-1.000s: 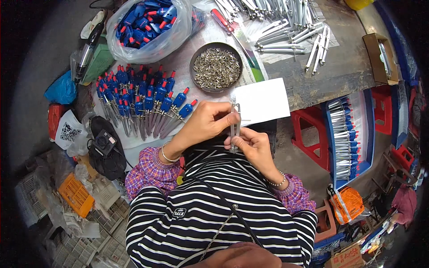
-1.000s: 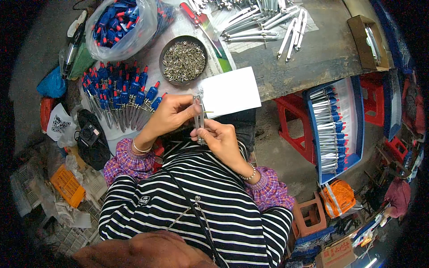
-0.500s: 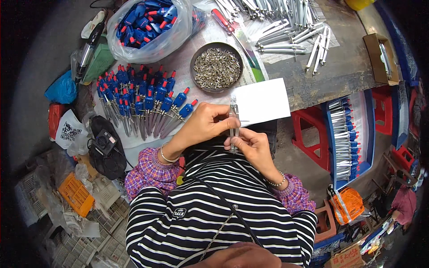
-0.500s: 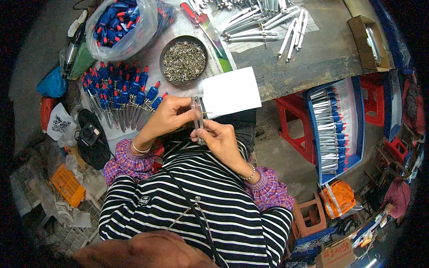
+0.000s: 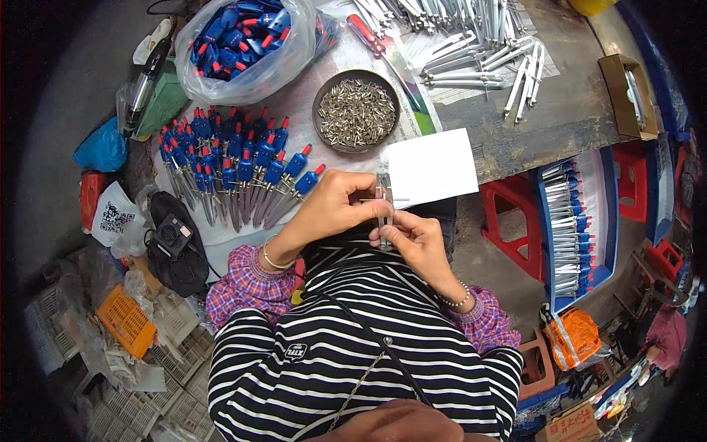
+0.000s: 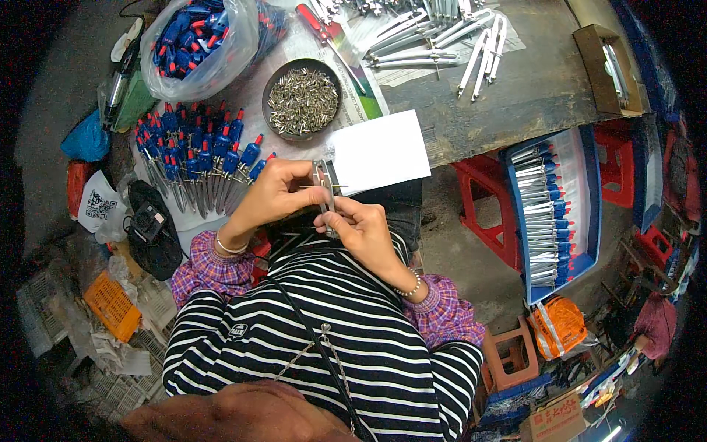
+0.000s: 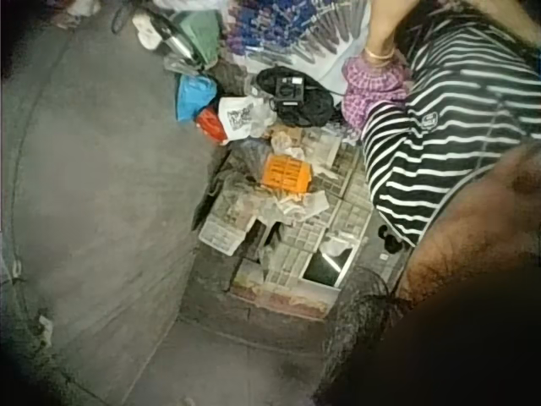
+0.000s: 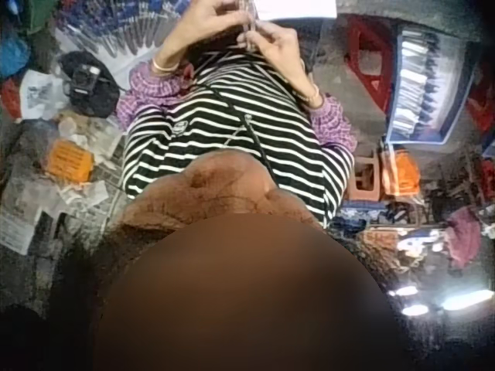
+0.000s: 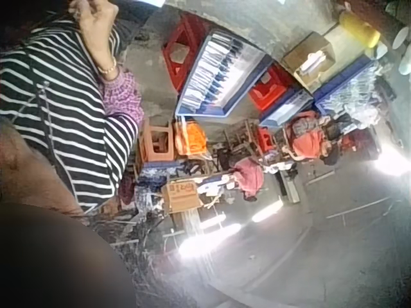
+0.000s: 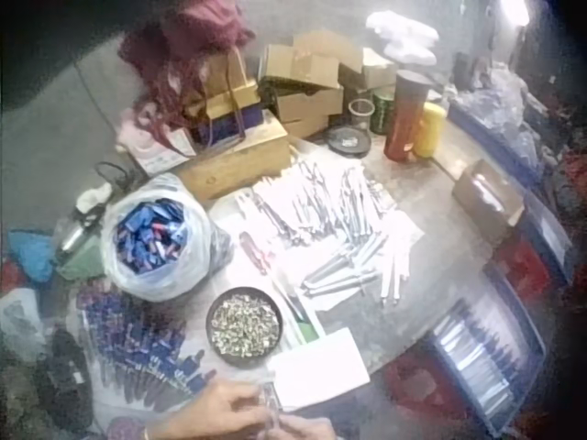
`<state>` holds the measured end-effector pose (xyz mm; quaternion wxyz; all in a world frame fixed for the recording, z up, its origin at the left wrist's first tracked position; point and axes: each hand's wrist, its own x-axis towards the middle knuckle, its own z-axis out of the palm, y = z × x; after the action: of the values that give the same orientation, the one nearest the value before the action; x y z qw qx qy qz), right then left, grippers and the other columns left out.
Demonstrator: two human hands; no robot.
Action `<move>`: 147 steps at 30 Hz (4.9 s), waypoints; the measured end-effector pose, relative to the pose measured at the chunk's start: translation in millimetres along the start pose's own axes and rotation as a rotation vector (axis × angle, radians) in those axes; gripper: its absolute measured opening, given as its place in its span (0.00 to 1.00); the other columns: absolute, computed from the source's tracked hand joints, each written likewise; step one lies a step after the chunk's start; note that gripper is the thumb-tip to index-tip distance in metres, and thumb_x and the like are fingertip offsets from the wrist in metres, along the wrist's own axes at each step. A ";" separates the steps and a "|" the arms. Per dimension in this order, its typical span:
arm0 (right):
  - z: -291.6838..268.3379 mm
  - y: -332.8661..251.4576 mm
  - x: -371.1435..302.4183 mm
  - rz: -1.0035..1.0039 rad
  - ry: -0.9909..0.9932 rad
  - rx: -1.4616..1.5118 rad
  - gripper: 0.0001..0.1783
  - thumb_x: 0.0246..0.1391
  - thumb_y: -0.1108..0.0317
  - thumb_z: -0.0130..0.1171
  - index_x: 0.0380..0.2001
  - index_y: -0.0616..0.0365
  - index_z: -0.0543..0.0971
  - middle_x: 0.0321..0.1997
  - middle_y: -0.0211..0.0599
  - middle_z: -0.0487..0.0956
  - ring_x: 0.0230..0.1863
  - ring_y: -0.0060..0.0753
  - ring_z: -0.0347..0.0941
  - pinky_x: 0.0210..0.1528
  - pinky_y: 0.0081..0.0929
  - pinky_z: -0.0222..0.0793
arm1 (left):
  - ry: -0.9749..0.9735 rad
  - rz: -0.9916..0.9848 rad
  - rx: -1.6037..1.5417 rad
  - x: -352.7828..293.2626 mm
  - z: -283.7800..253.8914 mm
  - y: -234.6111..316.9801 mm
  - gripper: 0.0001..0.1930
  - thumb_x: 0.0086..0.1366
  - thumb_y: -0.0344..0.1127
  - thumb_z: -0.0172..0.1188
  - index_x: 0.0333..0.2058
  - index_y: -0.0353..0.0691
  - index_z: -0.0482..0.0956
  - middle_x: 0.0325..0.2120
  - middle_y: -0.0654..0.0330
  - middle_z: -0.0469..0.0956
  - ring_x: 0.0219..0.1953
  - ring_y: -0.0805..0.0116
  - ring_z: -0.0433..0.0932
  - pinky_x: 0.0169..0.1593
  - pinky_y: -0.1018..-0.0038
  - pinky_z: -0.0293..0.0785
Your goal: Assembling hand tools by inserting metal shafts into plastic handles at a workbench.
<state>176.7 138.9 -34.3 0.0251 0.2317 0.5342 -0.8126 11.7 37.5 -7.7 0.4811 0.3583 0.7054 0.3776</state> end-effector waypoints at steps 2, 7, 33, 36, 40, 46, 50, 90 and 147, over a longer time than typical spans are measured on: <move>0.6 -3.3 -0.2 -0.005 0.010 -0.039 0.13 0.56 0.77 0.52 0.44 0.71 0.75 0.29 0.38 0.80 0.31 0.22 0.76 0.37 0.19 0.73 | 0.055 0.056 -0.098 -1.1 3.7 -4.7 0.06 0.58 0.30 0.62 0.28 0.33 0.78 0.18 0.69 0.73 0.21 0.86 0.66 0.22 0.84 0.61; 0.2 -3.5 0.4 -0.022 0.018 -0.012 0.11 0.55 0.76 0.53 0.40 0.71 0.77 0.28 0.37 0.80 0.30 0.21 0.75 0.37 0.19 0.73 | 0.019 0.015 -0.145 0.7 -1.3 2.7 0.06 0.59 0.30 0.61 0.28 0.32 0.78 0.19 0.69 0.74 0.22 0.86 0.67 0.23 0.85 0.61; -12.8 -1.0 1.5 0.053 -0.114 0.121 0.10 0.54 0.74 0.54 0.38 0.69 0.77 0.27 0.36 0.80 0.28 0.20 0.76 0.32 0.17 0.72 | 0.131 0.080 -0.290 2.8 -3.0 6.3 0.08 0.60 0.27 0.58 0.39 0.32 0.77 0.29 0.64 0.76 0.27 0.82 0.72 0.29 0.86 0.68; -23.5 -3.1 2.3 0.259 -0.245 0.328 0.10 0.53 0.73 0.56 0.38 0.68 0.77 0.28 0.35 0.79 0.28 0.24 0.76 0.33 0.17 0.72 | 0.053 -0.023 -0.451 4.4 -8.1 14.8 0.09 0.61 0.29 0.58 0.39 0.32 0.77 0.29 0.64 0.77 0.25 0.82 0.71 0.28 0.86 0.67; -31.1 13.9 5.3 0.352 -0.511 0.741 0.13 0.52 0.66 0.60 0.36 0.66 0.76 0.27 0.35 0.77 0.26 0.27 0.75 0.30 0.17 0.71 | -0.132 -0.014 -0.534 9.2 -15.0 8.2 0.09 0.60 0.29 0.59 0.40 0.34 0.78 0.31 0.66 0.76 0.29 0.82 0.71 0.31 0.86 0.67; -32.2 0.6 3.0 0.275 -0.529 0.633 0.22 0.54 0.58 0.58 0.40 0.69 0.75 0.26 0.39 0.77 0.27 0.29 0.74 0.30 0.22 0.70 | -0.059 0.166 -0.448 12.1 -9.7 12.7 0.04 0.56 0.25 0.61 0.31 0.31 0.80 0.28 0.62 0.77 0.26 0.78 0.73 0.28 0.84 0.67; -30.4 -26.5 -2.8 -0.071 -0.124 -0.286 0.13 0.57 0.70 0.51 0.38 0.71 0.75 0.28 0.34 0.78 0.30 0.20 0.73 0.37 0.19 0.70 | 0.090 0.236 -0.094 20.0 -4.5 31.6 0.04 0.54 0.22 0.60 0.30 0.30 0.80 0.25 0.61 0.77 0.25 0.79 0.74 0.27 0.84 0.67; -103.4 -7.9 -22.2 -0.258 0.593 -1.119 0.04 0.49 0.76 0.50 0.26 0.62 0.65 0.21 0.49 0.72 0.23 0.54 0.73 0.24 0.44 0.70 | -0.074 0.568 -0.071 129.3 70.0 58.5 0.10 0.60 0.16 0.48 0.40 0.31 0.66 0.36 0.52 0.74 0.39 0.66 0.74 0.42 0.75 0.72; -33.4 -2.3 -7.5 0.198 -0.081 0.378 0.11 0.62 0.67 0.45 0.32 0.63 0.71 0.19 0.27 0.68 0.17 0.12 0.58 0.18 0.12 0.58 | 0.863 0.384 0.281 16.7 -150.4 64.8 0.07 0.59 0.25 0.57 0.36 0.35 0.82 0.26 0.68 0.77 0.27 0.82 0.72 0.32 0.85 0.68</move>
<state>194.4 167.7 -40.0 0.0823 0.2504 0.3458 -0.9005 -126.6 53.4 80.2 0.0137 0.3542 0.8058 0.4744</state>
